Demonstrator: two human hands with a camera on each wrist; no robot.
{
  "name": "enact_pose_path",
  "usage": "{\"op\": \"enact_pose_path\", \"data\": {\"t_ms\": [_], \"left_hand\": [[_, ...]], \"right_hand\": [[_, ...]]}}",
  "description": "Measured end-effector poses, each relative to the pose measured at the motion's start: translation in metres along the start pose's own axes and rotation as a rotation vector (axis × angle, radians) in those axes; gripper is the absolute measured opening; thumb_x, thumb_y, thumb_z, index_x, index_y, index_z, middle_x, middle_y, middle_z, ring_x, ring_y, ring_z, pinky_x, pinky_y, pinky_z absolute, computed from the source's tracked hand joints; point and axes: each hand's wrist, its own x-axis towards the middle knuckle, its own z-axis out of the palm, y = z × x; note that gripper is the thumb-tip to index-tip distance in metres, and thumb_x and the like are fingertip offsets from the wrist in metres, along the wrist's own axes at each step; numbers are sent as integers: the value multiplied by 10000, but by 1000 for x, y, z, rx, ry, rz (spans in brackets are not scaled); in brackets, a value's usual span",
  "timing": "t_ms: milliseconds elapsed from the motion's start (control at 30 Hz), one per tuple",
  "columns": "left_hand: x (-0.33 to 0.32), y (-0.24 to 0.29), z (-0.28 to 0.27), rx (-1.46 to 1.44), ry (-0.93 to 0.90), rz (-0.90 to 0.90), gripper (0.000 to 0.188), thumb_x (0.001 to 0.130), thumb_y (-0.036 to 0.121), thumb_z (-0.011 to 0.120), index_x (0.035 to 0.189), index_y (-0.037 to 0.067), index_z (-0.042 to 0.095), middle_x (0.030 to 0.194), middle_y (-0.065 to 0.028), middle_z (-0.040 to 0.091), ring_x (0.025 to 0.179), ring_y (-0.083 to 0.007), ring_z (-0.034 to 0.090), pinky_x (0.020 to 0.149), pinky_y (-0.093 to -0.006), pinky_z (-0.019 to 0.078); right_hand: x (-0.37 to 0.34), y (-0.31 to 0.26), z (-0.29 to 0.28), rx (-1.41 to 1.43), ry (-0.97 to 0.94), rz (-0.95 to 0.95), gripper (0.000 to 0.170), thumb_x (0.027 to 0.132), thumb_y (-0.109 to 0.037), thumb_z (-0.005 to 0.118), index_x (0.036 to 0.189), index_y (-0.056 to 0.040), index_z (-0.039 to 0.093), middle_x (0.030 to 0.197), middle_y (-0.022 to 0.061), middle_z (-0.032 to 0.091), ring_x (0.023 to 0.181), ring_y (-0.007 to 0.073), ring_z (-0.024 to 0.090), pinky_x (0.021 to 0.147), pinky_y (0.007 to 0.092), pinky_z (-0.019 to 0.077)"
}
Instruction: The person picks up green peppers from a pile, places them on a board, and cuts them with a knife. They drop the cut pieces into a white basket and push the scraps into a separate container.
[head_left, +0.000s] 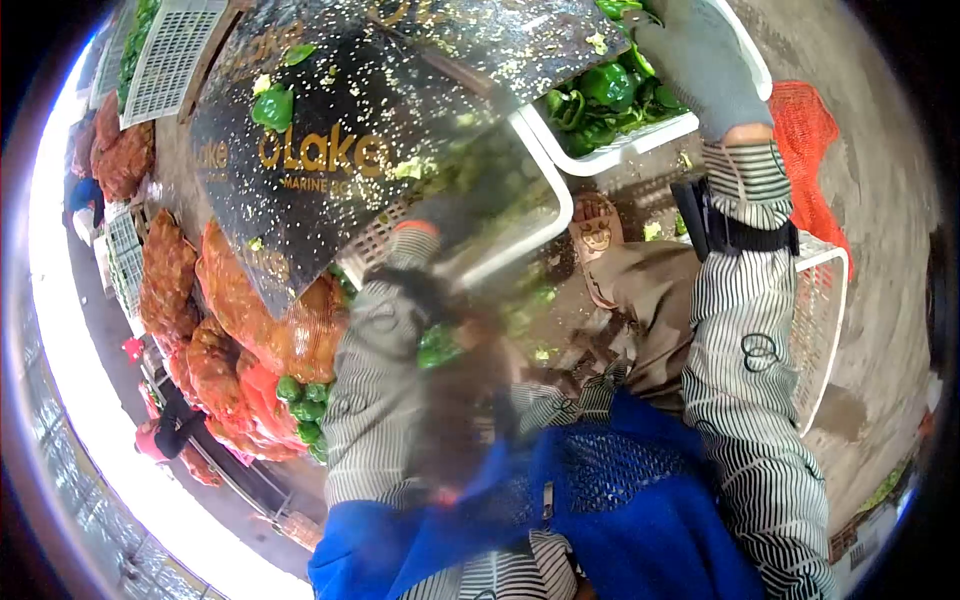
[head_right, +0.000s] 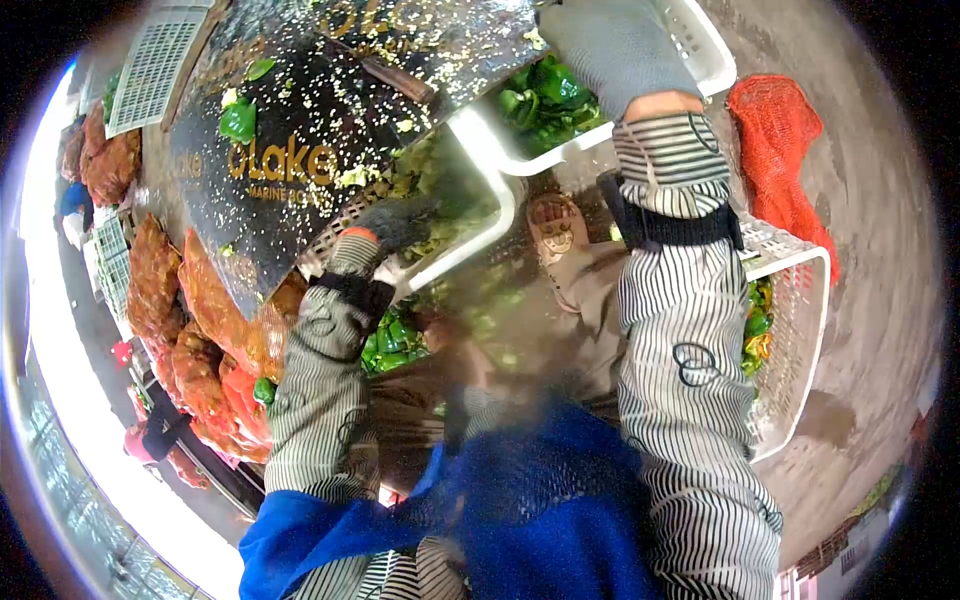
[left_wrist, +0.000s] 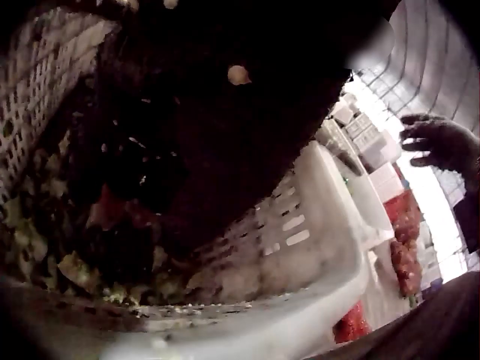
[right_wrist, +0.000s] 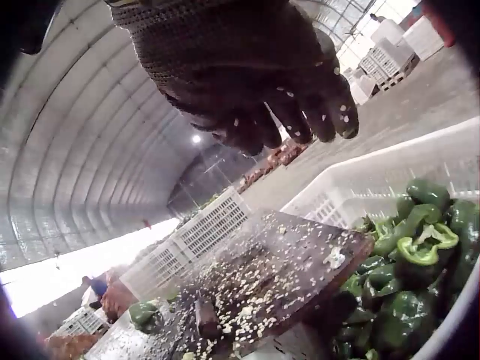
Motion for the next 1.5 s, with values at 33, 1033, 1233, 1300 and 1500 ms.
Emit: {"op": "enact_pose_path", "data": {"t_ms": [33,1033,1233,1300,1500], "left_hand": [[20,-1,1,32,-33,0,618,826,437,713,1364,200,521,1308,-173,590,1145,-330,603,990,-422,473],[-113,43,0,-839,759,638,662,782,129,731,1372,94,434,1221,-161,547,1082,-266,594,899,-383,540],[-174,4,20,-827,1099,289,648,915,402,604,1455,139,359,1314,-152,525,1087,-352,603,906,-472,535],[-183,16,23,-1858,891,595,643,907,542,553,1390,135,433,1274,-133,553,1062,-324,606,921,-457,519],[-164,-14,59,-1628,1227,586,530,970,563,438,1256,129,543,1122,-94,617,913,-226,636,733,-409,580]], "right_hand": [[10,3,1,-47,-218,135,395,785,-41,541,1174,-8,604,1058,238,639,1039,380,602,916,445,461],[-13,-36,41,349,-377,-124,302,827,-148,607,1103,-48,676,926,194,671,856,274,672,777,394,522],[-34,-117,32,1049,-884,22,353,858,-172,672,1179,-29,657,1103,129,685,980,201,653,885,322,531],[-58,-135,53,1175,-905,-13,354,861,-140,682,1199,-42,643,1136,122,673,994,208,649,900,324,536],[-83,-180,70,896,-875,-448,503,848,-149,682,1318,-36,544,1214,168,620,1143,280,594,967,402,496]]}}
